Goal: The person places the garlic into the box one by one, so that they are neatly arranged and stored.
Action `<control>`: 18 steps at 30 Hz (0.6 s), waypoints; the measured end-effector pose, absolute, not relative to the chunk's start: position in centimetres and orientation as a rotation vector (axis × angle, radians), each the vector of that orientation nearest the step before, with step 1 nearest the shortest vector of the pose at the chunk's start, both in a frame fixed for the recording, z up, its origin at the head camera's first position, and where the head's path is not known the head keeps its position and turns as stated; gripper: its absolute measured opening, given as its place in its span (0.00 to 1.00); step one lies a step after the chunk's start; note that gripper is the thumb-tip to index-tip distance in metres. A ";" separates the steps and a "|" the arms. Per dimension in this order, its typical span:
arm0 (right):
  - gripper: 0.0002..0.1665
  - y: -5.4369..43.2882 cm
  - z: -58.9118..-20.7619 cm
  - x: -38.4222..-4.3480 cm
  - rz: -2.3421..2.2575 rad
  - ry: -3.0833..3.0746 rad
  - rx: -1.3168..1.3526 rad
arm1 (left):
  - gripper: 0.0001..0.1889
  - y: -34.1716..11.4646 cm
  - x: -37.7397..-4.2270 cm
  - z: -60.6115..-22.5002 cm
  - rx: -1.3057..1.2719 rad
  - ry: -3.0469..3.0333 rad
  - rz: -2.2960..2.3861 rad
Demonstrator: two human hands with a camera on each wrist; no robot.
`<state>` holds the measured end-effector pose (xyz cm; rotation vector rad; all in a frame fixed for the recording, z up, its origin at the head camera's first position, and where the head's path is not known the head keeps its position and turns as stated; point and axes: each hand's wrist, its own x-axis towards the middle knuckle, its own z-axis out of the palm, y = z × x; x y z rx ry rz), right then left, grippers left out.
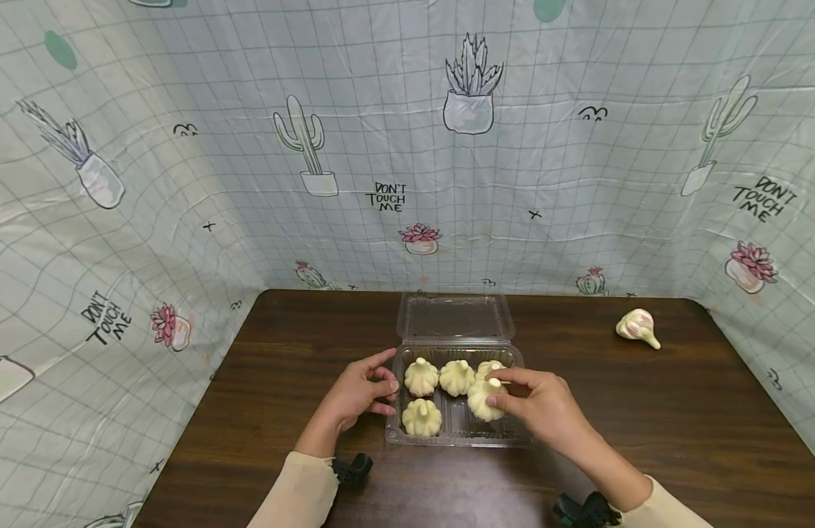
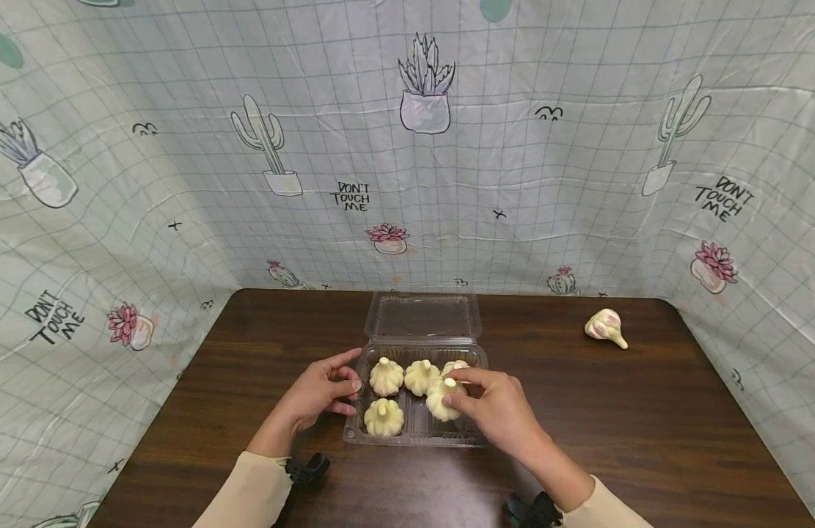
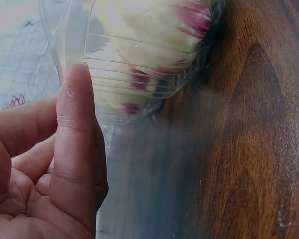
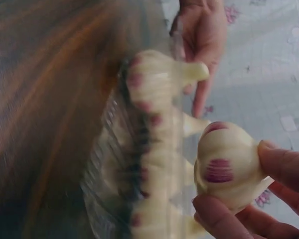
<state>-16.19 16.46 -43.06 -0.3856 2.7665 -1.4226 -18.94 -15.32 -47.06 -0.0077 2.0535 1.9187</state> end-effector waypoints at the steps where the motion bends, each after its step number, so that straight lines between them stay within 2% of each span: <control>1: 0.18 16.2 -43.2 -16.2 -1.414 2.769 -0.389 | 0.35 -15.3 -18.9 -47.1 -0.005 2.052 1.919; 18: 0.16 13.3 -45.5 -16.1 -1.333 2.836 -0.380 | 0.35 -15.4 -18.9 -47.1 0.002 2.040 1.925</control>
